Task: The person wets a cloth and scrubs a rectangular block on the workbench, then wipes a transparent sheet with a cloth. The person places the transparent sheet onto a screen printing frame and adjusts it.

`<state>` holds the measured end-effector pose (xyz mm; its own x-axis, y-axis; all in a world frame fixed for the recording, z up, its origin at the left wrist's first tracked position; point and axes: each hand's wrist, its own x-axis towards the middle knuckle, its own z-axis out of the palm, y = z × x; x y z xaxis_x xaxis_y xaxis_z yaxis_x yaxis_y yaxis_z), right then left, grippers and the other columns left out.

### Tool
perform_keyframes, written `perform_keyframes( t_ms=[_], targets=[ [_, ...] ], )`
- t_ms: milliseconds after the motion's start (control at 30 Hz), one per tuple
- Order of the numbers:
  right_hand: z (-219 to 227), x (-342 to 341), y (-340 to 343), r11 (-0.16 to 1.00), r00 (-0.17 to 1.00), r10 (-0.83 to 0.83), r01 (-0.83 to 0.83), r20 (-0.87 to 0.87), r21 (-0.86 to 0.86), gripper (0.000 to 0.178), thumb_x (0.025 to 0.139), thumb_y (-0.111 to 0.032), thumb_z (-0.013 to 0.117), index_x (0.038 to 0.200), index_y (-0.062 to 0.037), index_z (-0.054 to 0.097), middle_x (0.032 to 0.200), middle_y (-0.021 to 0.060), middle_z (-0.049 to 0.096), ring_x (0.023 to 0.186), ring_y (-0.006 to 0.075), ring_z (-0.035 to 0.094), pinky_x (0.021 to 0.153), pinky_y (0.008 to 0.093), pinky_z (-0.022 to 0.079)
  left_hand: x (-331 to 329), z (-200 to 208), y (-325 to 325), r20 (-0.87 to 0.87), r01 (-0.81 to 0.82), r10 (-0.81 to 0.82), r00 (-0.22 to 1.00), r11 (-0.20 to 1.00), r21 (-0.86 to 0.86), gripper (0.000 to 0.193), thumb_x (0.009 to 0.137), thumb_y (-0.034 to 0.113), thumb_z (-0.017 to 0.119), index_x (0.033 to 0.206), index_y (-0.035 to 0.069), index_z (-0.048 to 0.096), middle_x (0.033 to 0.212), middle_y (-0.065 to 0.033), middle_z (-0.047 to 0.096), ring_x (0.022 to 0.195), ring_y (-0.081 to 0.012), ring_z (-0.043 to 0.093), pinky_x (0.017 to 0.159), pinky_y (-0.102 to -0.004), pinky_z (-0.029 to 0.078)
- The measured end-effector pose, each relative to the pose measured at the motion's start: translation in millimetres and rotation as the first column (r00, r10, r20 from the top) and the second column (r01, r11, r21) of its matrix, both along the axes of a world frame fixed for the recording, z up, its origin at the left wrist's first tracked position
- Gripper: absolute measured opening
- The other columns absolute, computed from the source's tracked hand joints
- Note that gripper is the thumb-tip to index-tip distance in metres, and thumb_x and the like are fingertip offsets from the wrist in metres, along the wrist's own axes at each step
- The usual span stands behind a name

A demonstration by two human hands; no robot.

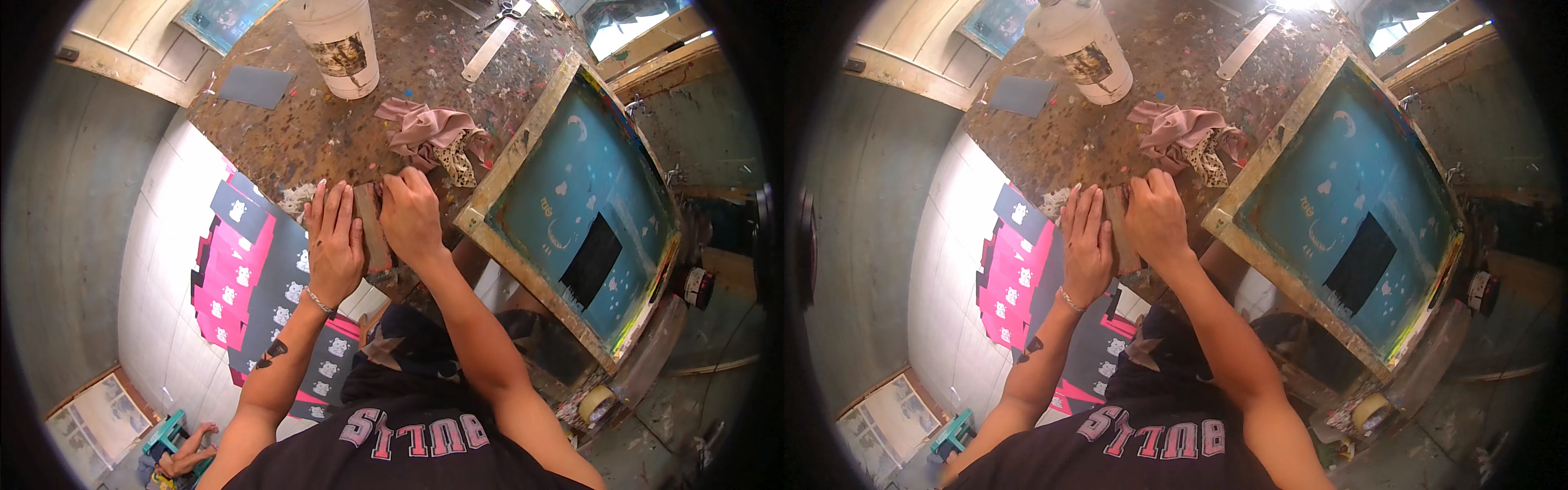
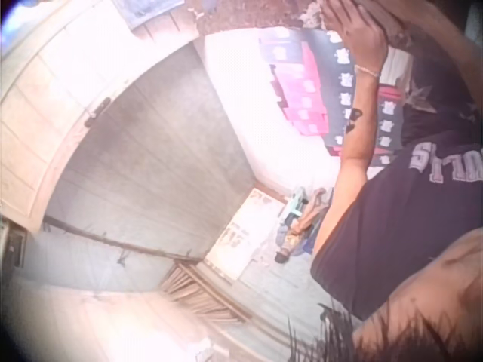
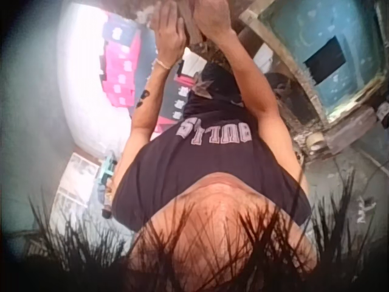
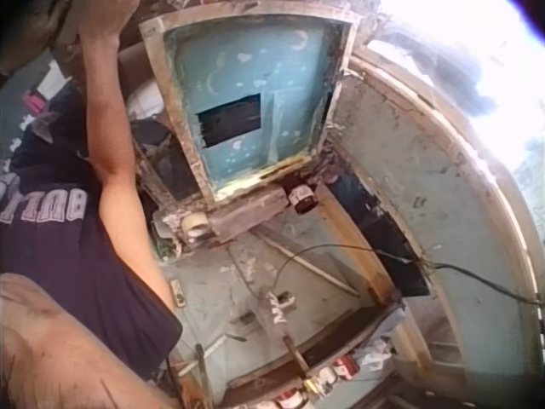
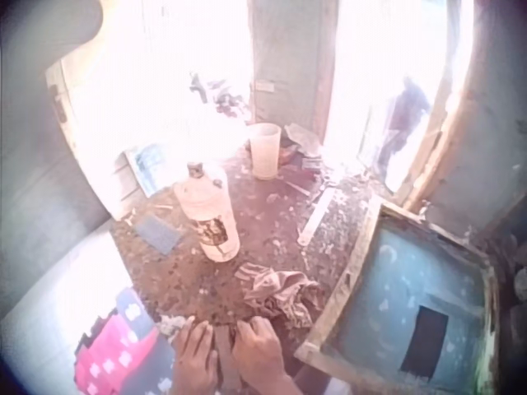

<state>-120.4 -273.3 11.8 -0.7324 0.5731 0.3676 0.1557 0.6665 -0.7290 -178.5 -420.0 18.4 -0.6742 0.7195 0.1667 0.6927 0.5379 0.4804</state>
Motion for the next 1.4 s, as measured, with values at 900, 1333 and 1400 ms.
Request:
perform_keyframes(
  t_ms=[900, 1333, 1400],
  targets=[
    [11, 49, -2, 0.974, 0.974, 0.226, -0.227, 0.031, 0.003, 0.026, 0.087, 0.0, 0.069, 0.113, 0.0007, 0.072, 0.103, 0.0177, 0.068, 0.095, 0.0358, 0.067, 0.082, 0.0414, 0.055, 1, -8, -3, 0.022, -0.052, 0.052, 0.998, 0.998, 0.032, 0.051, 0.103, 0.013, 0.052, 0.153, 0.004, 0.047, 0.16, -0.01, 0.042, 0.155, -0.0316, 0.025, 0.128, -0.05, 0.014],
    [16, 73, -16, 0.976, 0.976, 0.216, -0.216, 0.011, -0.03, 0.019, 0.083, 0.009, 0.068, 0.101, 0.0032, 0.071, 0.088, 0.0157, 0.062, 0.083, 0.0346, 0.063, 0.071, 0.0424, 0.052, 1, -5, -2, -0.002, -0.039, 0.039, 0.999, 0.999, 0.027, 0.049, 0.103, 0.014, 0.053, 0.15, 0.004, 0.049, 0.156, -0.011, 0.046, 0.153, -0.0347, 0.029, 0.126, -0.0518, 0.018],
    [12, 49, -5, 0.981, 0.98, 0.197, -0.196, -0.016, 0.003, 0.017, 0.084, 0.008, 0.068, 0.1, 0.0031, 0.071, 0.087, 0.0157, 0.062, 0.083, 0.0349, 0.063, 0.071, 0.0424, 0.052, 1, -3, 0, 0.003, -0.036, 0.036, 0.999, 0.999, 0.032, 0.049, 0.102, 0.014, 0.053, 0.15, 0.003, 0.05, 0.155, -0.0112, 0.046, 0.153, -0.0349, 0.03, 0.126, -0.0518, 0.018]
  ],
)
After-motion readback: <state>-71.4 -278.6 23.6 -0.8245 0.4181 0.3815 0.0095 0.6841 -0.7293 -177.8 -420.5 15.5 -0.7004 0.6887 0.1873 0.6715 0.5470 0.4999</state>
